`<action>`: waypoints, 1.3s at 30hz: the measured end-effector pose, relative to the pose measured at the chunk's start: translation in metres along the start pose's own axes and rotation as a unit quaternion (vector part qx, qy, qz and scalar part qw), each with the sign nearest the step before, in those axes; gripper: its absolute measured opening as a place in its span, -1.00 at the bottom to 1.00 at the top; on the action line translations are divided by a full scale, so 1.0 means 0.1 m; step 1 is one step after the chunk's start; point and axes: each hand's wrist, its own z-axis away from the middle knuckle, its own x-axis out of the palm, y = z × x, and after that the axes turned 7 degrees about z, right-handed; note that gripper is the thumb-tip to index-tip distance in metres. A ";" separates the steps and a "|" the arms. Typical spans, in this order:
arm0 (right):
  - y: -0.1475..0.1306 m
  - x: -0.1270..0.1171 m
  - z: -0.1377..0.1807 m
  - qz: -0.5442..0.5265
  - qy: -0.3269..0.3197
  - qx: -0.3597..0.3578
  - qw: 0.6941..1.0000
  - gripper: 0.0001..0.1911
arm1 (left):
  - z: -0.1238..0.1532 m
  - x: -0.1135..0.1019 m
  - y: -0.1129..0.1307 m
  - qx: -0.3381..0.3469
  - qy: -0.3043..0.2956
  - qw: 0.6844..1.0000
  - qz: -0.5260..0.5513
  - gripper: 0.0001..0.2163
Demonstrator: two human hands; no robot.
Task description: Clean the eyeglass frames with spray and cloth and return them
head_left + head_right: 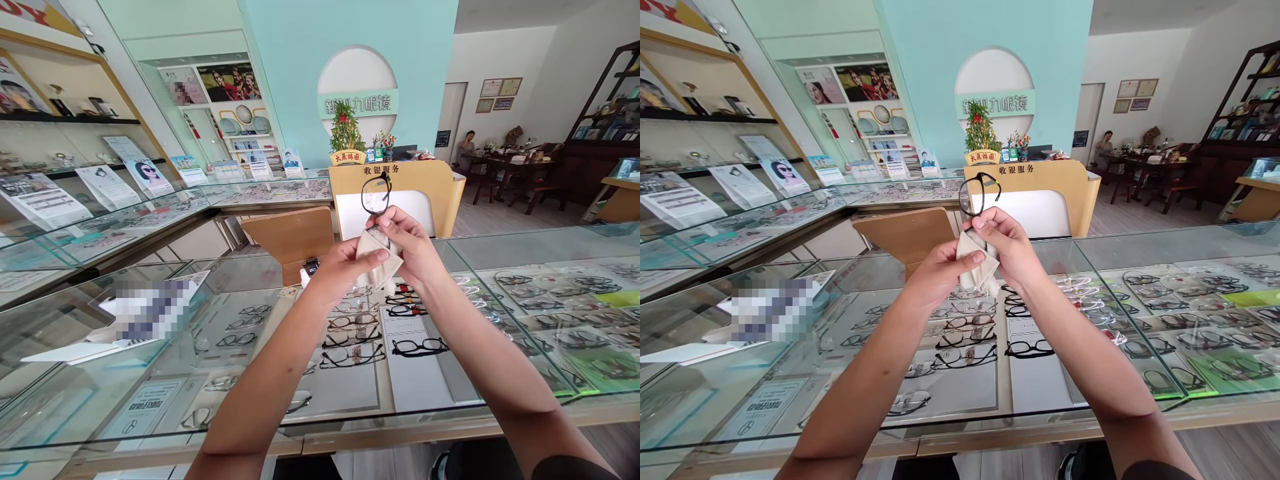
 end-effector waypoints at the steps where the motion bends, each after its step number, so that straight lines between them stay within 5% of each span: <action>1: 0.01 0.00 0.00 -0.004 -0.001 0.002 1.000 -0.60 | 0.01 0.00 0.01 0.000 0.012 1.000 -0.019 -0.58; 8: 0.15 -0.01 -0.04 -0.040 0.010 0.016 0.999 -0.65 | 0.02 0.04 0.02 0.046 0.006 0.999 -0.016 -0.59; 18: 0.23 0.15 0.05 -0.056 0.012 0.044 0.997 -0.60 | 0.04 0.21 -0.09 0.205 0.161 0.960 -0.103 -0.68; 22: 0.15 0.14 0.06 -0.024 -0.001 0.033 0.999 -0.60 | 0.05 0.15 -0.04 0.198 0.175 0.957 -0.117 -0.52; 30: 0.11 0.01 0.00 -0.036 0.013 0.028 0.999 -0.67 | 0.02 0.08 0.02 0.149 0.027 0.986 -0.070 -0.55; 39: 0.23 0.19 0.08 -0.012 0.037 0.035 0.999 -0.63 | -0.01 0.13 -0.08 0.185 0.166 0.966 -0.071 -0.46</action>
